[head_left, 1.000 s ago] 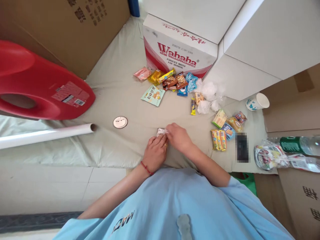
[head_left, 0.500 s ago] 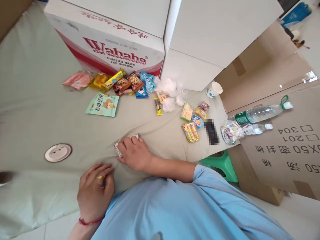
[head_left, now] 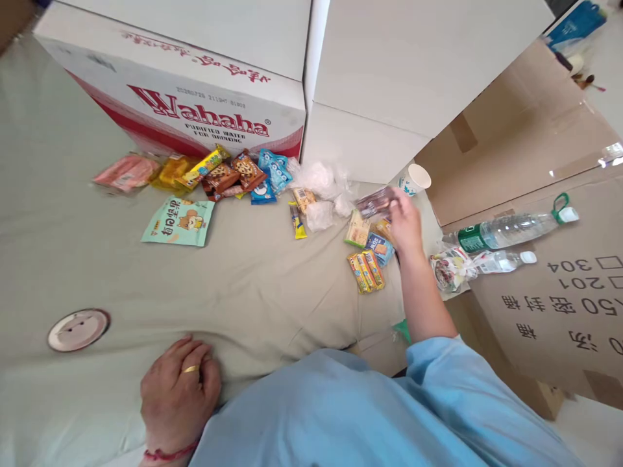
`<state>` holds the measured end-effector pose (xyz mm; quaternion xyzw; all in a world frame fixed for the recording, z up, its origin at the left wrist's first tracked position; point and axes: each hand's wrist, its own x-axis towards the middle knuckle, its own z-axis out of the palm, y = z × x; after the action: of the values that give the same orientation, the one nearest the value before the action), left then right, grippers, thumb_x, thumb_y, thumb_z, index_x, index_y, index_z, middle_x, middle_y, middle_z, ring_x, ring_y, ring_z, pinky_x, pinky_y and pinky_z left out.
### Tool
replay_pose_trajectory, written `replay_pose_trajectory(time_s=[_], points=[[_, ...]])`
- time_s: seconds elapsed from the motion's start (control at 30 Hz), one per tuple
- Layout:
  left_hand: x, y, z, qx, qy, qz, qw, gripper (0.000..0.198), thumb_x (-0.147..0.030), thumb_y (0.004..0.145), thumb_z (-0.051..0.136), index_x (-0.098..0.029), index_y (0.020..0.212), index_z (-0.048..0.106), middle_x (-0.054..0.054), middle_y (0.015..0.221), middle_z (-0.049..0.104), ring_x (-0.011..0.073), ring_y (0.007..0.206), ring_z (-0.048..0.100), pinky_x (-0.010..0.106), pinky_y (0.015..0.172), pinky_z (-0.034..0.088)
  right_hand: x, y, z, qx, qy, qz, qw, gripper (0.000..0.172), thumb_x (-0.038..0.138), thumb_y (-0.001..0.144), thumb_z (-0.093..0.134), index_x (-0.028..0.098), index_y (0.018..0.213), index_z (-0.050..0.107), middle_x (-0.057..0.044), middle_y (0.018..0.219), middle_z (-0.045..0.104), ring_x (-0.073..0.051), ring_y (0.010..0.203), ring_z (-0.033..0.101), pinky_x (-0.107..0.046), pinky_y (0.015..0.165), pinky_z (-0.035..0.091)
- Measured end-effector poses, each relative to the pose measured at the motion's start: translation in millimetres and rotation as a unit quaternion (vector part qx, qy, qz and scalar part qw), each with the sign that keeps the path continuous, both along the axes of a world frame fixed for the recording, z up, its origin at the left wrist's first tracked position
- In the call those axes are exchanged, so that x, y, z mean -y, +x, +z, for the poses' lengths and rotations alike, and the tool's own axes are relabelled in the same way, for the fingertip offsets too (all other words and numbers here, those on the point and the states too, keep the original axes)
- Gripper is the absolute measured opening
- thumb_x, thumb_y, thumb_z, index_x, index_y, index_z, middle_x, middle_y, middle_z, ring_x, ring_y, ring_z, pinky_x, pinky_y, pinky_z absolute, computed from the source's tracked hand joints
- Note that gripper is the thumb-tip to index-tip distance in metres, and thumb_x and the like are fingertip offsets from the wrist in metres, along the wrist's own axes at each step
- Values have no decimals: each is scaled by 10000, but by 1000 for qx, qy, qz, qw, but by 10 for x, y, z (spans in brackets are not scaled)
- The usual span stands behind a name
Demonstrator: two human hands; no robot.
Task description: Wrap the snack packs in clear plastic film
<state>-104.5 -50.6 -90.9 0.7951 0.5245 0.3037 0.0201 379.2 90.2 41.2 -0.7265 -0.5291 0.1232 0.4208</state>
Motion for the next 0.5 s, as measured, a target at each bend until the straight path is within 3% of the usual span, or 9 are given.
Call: replay_pose_trajectory(time_s=[0.07,0.13,0.2,0.27,0.37,0.5], points=[[-23,-2,-11,-16,33,-9,999,110,-162,822,619,-186,926,650,129,931,740,362,1025,738,484,875,604,-398,510,-14,8,3,-90,996,442,392,1002,466,197,1355,647,-112,1374,681,-265,1286,593,-450,1152,422],[-37,-6,-11,-23,39,-15,999,119,-151,820,621,-184,932,646,127,926,737,360,1022,738,483,881,604,-770,782,-101,-9,-89,-109,990,408,314,981,476,137,1286,681,-134,1228,737,-252,1124,662,-430,1048,494],[-42,-9,-7,-23,37,-20,999,127,-148,819,619,-190,937,643,121,923,735,354,1016,738,484,887,603,-1062,836,-243,-23,-181,-85,980,351,244,958,499,94,1191,714,-125,1030,769,-227,915,696,-396,900,544],[-40,-11,-5,-22,35,-21,999,131,-149,820,614,-192,940,645,123,924,734,353,1014,737,488,891,602,-1248,761,-402,-21,-221,-61,973,282,191,942,517,68,1068,736,-107,885,756,-201,788,679,-361,819,539],[-33,-11,-6,-24,34,-12,999,145,-143,815,615,-194,946,648,120,935,735,345,1015,739,483,893,602,-1356,625,-571,16,-221,-54,974,222,161,936,544,42,942,731,-136,891,736,-202,877,663,-364,902,491],[-23,-10,-11,-26,34,-4,999,154,-128,801,632,-186,943,646,123,942,731,345,997,742,483,879,612,-1306,555,-549,112,-145,-75,980,234,181,969,521,65,1037,712,-215,1193,671,-277,1211,557,-448,1130,340]])
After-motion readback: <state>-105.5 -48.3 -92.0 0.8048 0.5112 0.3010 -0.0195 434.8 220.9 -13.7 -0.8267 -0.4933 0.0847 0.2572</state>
